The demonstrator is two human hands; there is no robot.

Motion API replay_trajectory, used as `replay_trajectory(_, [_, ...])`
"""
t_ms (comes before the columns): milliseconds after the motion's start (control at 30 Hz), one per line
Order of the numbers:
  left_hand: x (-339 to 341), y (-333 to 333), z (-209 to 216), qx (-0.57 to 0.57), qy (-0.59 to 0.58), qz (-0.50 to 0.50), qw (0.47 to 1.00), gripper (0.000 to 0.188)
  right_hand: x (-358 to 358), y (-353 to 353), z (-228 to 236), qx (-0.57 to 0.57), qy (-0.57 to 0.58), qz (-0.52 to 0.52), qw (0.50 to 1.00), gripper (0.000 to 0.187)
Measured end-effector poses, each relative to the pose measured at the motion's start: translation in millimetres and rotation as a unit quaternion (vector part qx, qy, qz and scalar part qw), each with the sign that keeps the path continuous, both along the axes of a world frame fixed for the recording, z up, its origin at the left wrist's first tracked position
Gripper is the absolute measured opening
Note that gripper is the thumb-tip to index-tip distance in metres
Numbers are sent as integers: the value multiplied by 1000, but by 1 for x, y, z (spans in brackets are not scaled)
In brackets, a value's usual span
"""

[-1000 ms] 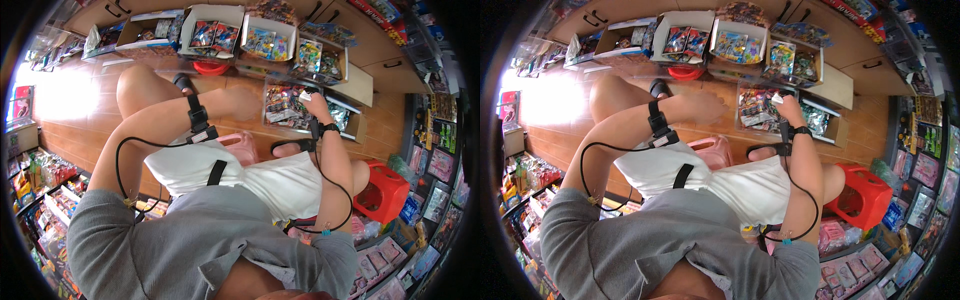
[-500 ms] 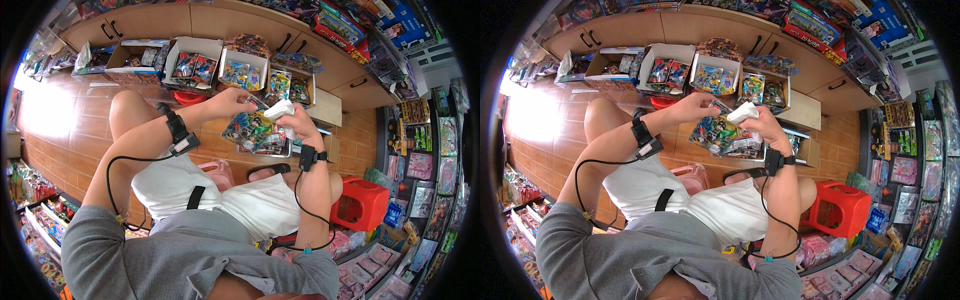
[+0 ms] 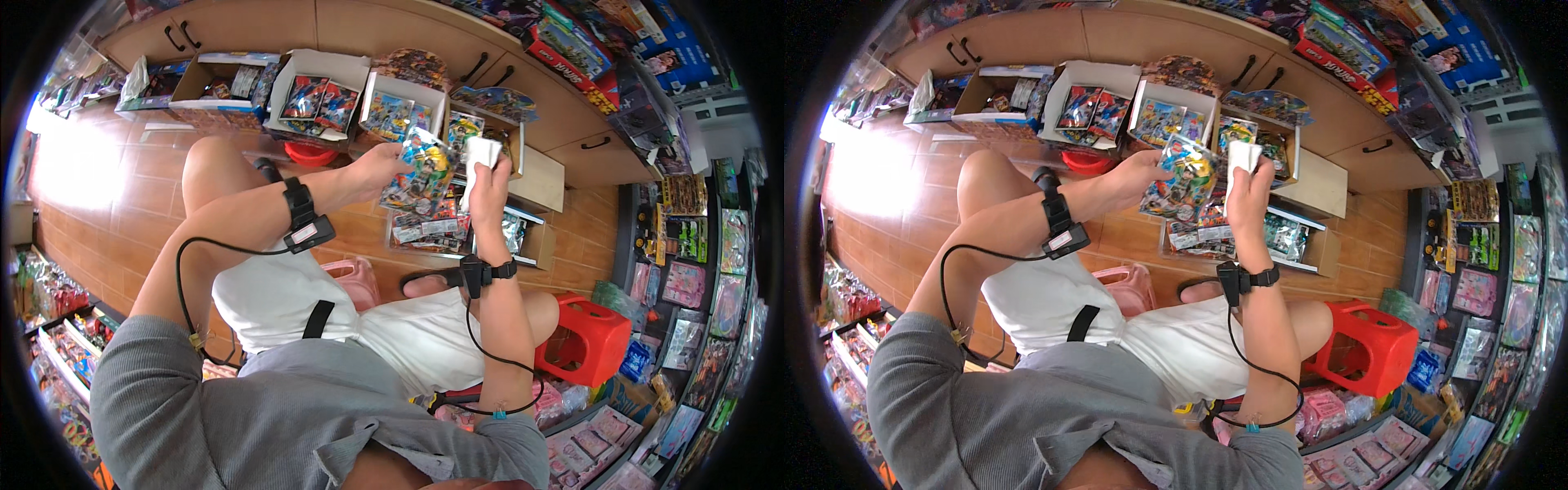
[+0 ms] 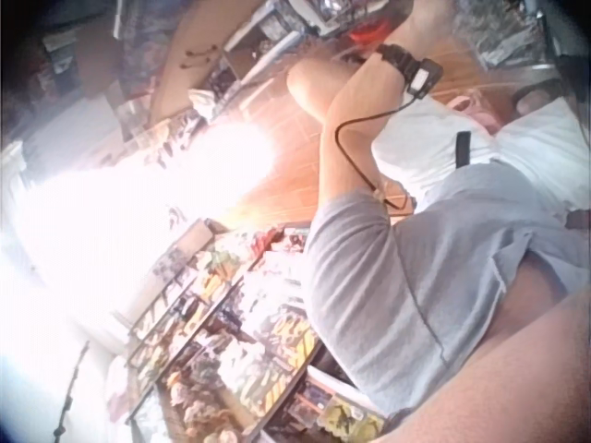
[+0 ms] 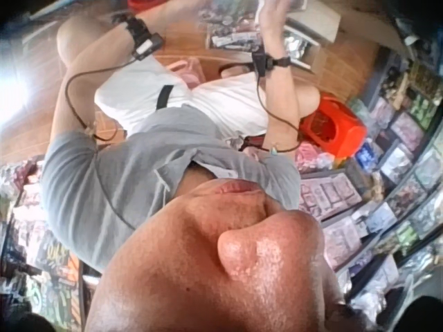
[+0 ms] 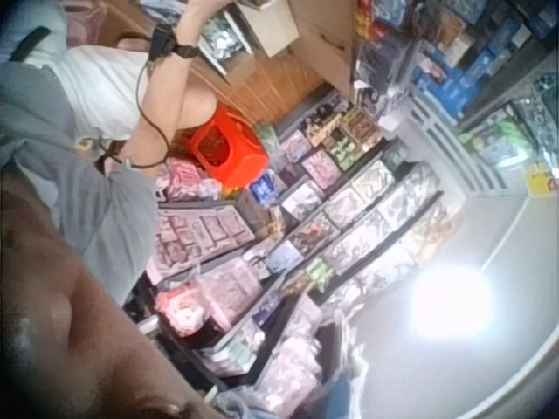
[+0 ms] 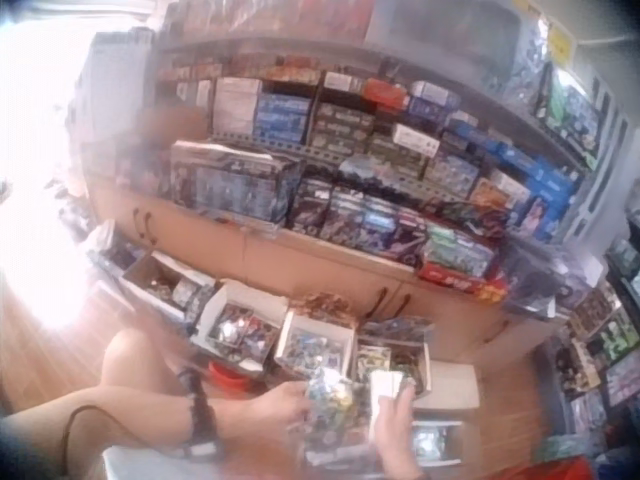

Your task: The person wipes small cardboard boxes and plastic-wrapped trading card packs with a cloth and places them into a transparent bin.

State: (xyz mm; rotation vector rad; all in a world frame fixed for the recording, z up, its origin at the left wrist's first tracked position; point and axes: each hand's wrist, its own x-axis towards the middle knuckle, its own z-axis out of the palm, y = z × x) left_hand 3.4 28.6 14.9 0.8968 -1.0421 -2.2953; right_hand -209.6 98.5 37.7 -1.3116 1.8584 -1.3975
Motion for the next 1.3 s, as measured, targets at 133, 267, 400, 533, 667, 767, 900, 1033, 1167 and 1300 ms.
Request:
replay_trajectory(133, [-10,-2,8,22,59,-7,998,36,12,3,4,-62,113,28,991,36])
replay_trajectory(267, [-10,-5,-1,32,93,-30,995,39,42,0,15,-123,221,102,962,27])
replay_trajectory(400, [-23,5,-11,-35,97,-15,995,35,51,-2,3,-109,250,158,949,37])
replay_trajectory(533, [-25,2,-5,-29,92,-28,995,40,44,-10,2,-156,302,114,934,35])
replay_trajectory(667, [-20,-1,5,-31,102,20,994,37,21,-19,-5,-105,258,65,958,24])
replay_trajectory(767, [-18,-8,4,8,154,45,987,36,-6,-23,-20,15,178,45,983,22])
replay_trajectory(900, [-12,-20,13,29,140,56,988,34,-44,-27,-39,79,-57,-35,995,23])
replay_trajectory(1033, [-7,-18,17,137,136,79,978,28,-15,-26,0,-52,111,-46,991,25])
replay_trajectory(1167, [-10,-13,14,185,163,75,966,30,6,-25,7,-120,270,59,954,30])
replay_trajectory(1300, [-8,-12,8,188,156,90,966,31,31,-24,1,-131,331,122,927,35])
